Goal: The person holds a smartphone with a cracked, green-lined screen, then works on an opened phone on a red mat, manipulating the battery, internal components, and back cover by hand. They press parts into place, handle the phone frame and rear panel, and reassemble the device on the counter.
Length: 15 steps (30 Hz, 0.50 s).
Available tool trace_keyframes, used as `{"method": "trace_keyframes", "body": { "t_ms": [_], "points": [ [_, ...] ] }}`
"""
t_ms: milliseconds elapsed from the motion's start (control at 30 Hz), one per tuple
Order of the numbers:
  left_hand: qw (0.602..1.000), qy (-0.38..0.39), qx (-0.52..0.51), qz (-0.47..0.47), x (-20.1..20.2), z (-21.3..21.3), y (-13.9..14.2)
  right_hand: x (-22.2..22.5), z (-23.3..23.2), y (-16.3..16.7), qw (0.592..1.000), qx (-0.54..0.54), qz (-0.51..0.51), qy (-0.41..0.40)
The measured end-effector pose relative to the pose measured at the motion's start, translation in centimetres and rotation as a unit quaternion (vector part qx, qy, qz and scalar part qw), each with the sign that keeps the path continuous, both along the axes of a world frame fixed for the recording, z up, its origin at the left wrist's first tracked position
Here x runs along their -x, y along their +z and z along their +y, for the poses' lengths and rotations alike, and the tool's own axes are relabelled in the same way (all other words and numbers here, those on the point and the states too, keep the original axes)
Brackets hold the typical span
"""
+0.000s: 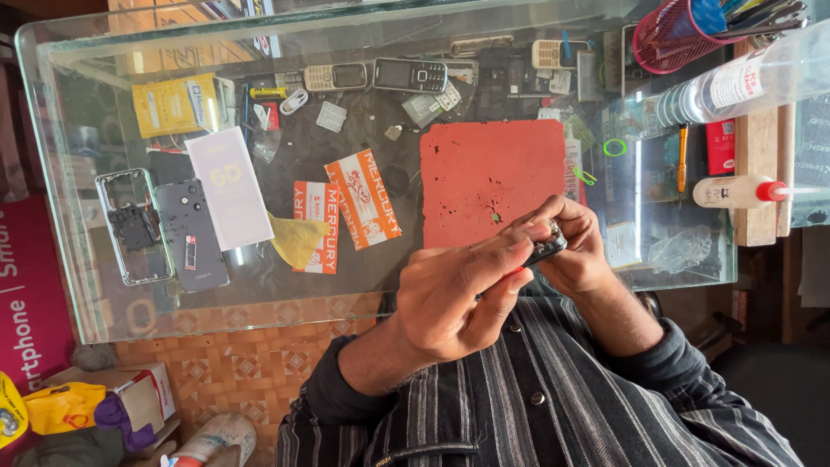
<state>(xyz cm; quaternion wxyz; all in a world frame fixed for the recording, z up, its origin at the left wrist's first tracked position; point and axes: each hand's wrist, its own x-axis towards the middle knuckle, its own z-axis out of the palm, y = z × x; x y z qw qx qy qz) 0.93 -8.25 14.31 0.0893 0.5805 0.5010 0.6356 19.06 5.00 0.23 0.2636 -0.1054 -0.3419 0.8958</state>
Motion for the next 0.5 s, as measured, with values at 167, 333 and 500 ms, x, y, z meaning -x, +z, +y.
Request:
{"method": "trace_keyframes", "body": {
  "t_ms": [167,333,500],
  "points": [
    [0.987,-0.065,0.072,-0.127,1.4,-0.4,-3.3,-0.4,1.9,1.8,0.969,-0.220,-0.101,-0.054],
    [0.958,-0.220,0.049,-0.174,6.4,0.9,-7.9,0.4,4.5,3.2,0.792,-0.570,-0.158,-0.151],
    [0.962,-0.170,0.166,-0.135,8.3,0.9,-9.9,1.9,6.3,1.8,0.585,-0.775,-0.140,-0.196]
  ]
}}
